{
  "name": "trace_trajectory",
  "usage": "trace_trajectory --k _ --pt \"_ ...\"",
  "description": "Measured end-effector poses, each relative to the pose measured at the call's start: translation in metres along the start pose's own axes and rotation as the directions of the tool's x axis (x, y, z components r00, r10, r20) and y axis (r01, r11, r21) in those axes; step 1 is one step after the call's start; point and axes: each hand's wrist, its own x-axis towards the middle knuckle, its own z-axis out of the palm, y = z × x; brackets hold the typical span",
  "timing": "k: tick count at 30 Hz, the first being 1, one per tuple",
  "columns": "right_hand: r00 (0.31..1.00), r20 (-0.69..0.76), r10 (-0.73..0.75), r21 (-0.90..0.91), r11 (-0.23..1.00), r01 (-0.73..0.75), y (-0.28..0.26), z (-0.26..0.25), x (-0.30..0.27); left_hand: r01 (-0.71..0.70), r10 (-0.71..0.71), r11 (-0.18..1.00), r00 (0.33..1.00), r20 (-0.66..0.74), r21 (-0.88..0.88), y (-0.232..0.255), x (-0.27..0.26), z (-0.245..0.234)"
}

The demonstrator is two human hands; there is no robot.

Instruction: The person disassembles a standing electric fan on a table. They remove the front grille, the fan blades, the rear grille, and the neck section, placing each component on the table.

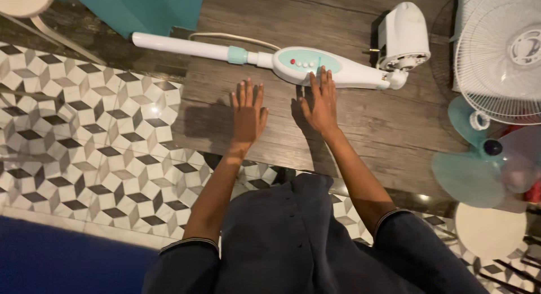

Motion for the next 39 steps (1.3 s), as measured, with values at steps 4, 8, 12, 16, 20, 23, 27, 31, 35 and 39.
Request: trace_trajectory --k 4,8,12,16,20,23,27,31,35,39 --pt "0.997 -0.075 0.016 0.030 0.999 -0.014 -0.031 0.014 0.009 -0.048 0.049 0.999 0.999 0.017 -0.013 -0.031 0.005 -0.016" --pt "0.991 -0.118 0.061 0.014 0.998 -0.059 -0.068 0.035 0.021 -0.094 0.097 0.994 0.993 0.066 -0.052 -0.068 0.012 -0.032" --pt "0.986 -0.124 0.112 0.011 0.994 -0.111 -0.100 0.060 0.035 -0.151 0.160 0.985 0.980 0.115 -0.086 -0.109 0.024 -0.044" --pt "0.974 -0.149 0.170 0.025 0.985 -0.169 -0.123 0.082 0.045 -0.192 0.200 0.979 0.964 0.172 -0.063 -0.142 0.038 -0.049" --pt "0.964 -0.167 0.205 -0.038 0.976 -0.215 -0.141 0.094 0.050 -0.258 0.269 0.963 0.945 0.186 -0.081 -0.164 0.049 -0.056" --pt "0.955 -0.157 0.252 -0.061 0.963 -0.264 -0.150 0.098 0.052 -0.315 0.323 0.946 0.931 0.170 -0.072 -0.173 0.056 -0.057" --pt "0.953 -0.150 0.265 -0.094 0.955 -0.280 -0.153 0.099 0.056 -0.359 0.367 0.930 0.916 0.165 -0.076 -0.178 0.072 -0.055" --pt "0.962 -0.201 0.185 -0.109 0.972 -0.209 -0.154 0.096 0.061 -0.353 0.358 0.934 0.909 0.213 -0.063 -0.178 0.082 -0.056" --pt "0.969 -0.153 0.195 -0.136 0.967 -0.216 -0.152 0.097 0.073 -0.352 0.357 0.934 0.904 0.235 -0.066 -0.180 0.091 -0.057" --pt "0.978 -0.068 0.198 -0.216 0.954 -0.209 -0.139 0.103 0.093 -0.360 0.362 0.931 0.891 0.274 -0.059 -0.181 0.100 -0.055"
